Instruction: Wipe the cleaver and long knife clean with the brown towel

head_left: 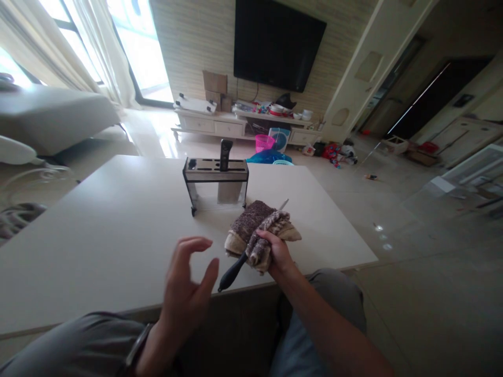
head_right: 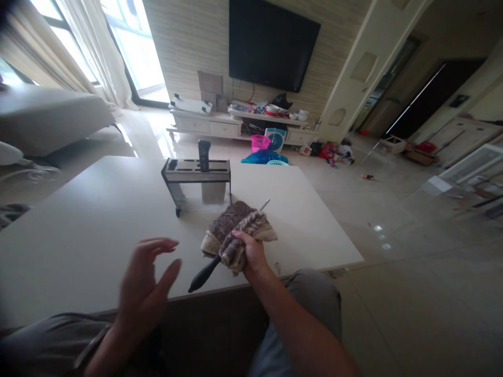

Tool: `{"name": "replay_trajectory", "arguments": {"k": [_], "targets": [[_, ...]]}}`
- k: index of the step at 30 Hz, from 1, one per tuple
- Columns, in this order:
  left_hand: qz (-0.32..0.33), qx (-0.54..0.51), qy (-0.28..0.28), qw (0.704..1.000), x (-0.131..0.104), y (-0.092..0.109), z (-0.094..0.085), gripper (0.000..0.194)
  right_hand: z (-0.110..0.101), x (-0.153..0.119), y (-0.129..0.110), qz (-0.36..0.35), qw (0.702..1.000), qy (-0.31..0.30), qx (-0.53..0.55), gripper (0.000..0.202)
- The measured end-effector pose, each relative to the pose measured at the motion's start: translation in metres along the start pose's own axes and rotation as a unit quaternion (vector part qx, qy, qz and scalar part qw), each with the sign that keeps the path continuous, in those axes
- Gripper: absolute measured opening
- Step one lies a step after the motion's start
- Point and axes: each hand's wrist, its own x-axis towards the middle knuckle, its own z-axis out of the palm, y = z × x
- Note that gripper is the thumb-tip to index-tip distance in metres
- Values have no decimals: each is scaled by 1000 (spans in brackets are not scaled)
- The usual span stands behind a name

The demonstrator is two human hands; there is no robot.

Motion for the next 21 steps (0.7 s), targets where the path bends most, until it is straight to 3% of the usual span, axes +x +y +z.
{"name": "replay_trajectory", "arguments": {"k": [3,5,10,21], "targets": [[-102,-62,-186,975,-5,-11,19,28,1,-1,0,-16,1000,12,1,33],[-137,-67,-254,955,-13,-16,30,27,3,-3,1,-23,1000,15,-4,34],[-131,-26,-246,960,-26,-18,40,24,6,-11,6,-46,998,6,-44,32],[-133,-38,-252,958,-26,-22,37,23,5,-13,14,-42,996,-19,-82,35]]}}
